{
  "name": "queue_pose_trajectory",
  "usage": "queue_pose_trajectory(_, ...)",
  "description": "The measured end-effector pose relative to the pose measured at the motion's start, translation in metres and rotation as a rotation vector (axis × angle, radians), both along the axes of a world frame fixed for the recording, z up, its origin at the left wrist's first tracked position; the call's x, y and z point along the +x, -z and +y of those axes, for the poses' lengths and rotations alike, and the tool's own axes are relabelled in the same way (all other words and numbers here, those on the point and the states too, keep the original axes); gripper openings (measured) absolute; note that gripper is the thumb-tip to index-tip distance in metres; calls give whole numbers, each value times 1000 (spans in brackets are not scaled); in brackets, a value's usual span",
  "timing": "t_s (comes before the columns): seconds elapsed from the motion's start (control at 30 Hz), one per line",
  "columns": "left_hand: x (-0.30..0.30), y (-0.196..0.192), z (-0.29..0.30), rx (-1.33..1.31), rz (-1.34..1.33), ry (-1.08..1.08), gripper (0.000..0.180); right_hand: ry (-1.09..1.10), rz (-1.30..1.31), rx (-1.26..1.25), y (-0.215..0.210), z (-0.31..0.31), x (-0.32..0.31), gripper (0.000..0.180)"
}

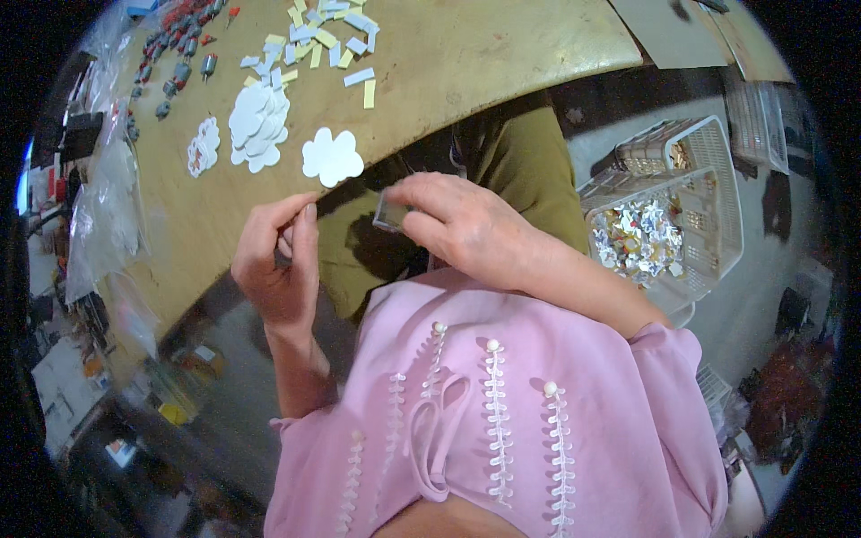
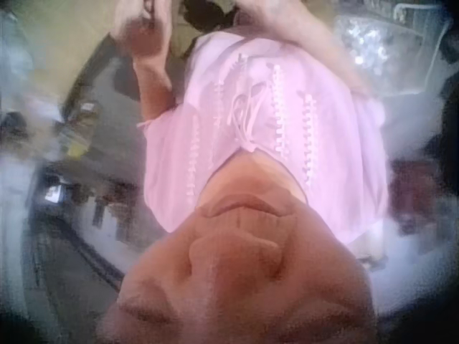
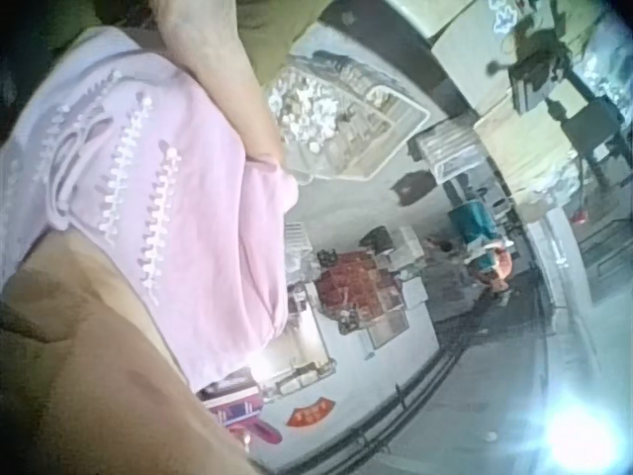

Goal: The person assembles small craft kits by placing a white cloud-shaped cutout, a small printed sticker, a yellow rubber band, and a rectangular paper piece into a clear plastic bag. The person repeats this process multiple times, handling each item individually and sealing the bags.

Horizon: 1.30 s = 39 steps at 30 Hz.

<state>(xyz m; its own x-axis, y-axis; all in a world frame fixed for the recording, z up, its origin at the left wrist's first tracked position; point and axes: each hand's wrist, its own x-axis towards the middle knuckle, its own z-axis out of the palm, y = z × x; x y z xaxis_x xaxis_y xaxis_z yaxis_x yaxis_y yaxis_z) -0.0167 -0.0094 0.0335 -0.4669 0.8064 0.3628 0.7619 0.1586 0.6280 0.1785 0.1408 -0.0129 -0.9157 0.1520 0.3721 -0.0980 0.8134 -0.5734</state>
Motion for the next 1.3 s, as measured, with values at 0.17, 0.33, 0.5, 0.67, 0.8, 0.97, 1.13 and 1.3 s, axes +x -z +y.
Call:
queue_pose_trajectory(0.17, -13, -14, 49, -29, -92, 75, 17, 5, -36, 19, 5, -2, 3, 23)
queue_pose_trajectory(0.33, -28, -2, 102, -93, 148, 118, 22, 37, -20, 14, 5, 1, 8, 23)
queue_pose_trajectory(0.5, -35, 2, 112, -224, 8, 154, 21, 74, 3, -21, 8, 7, 16, 21)
queue_pose_trajectory(0.67, -39, 0, 113, -287, -53, 198, 14, 89, 4, -61, 11, 13, 18, 20)
queue_pose_trajectory(0.8, -21, -17, 109, -277, -104, 176, 9, 139, 50, -88, 7, 18, 17, 20)
queue_pose_trajectory(0.97, 8, -32, 68, -267, -256, 344, 13, 168, 109, -99, -8, 21, 14, 20)
queue_pose_trajectory(1.13, 25, -14, 55, -76, -49, 303, 19, 169, 130, -76, -11, 16, 9, 20)
queue_pose_trajectory(1.3, 17, -13, 30, -50, -32, 170, 21, 139, 87, -90, -11, 13, 11, 28)
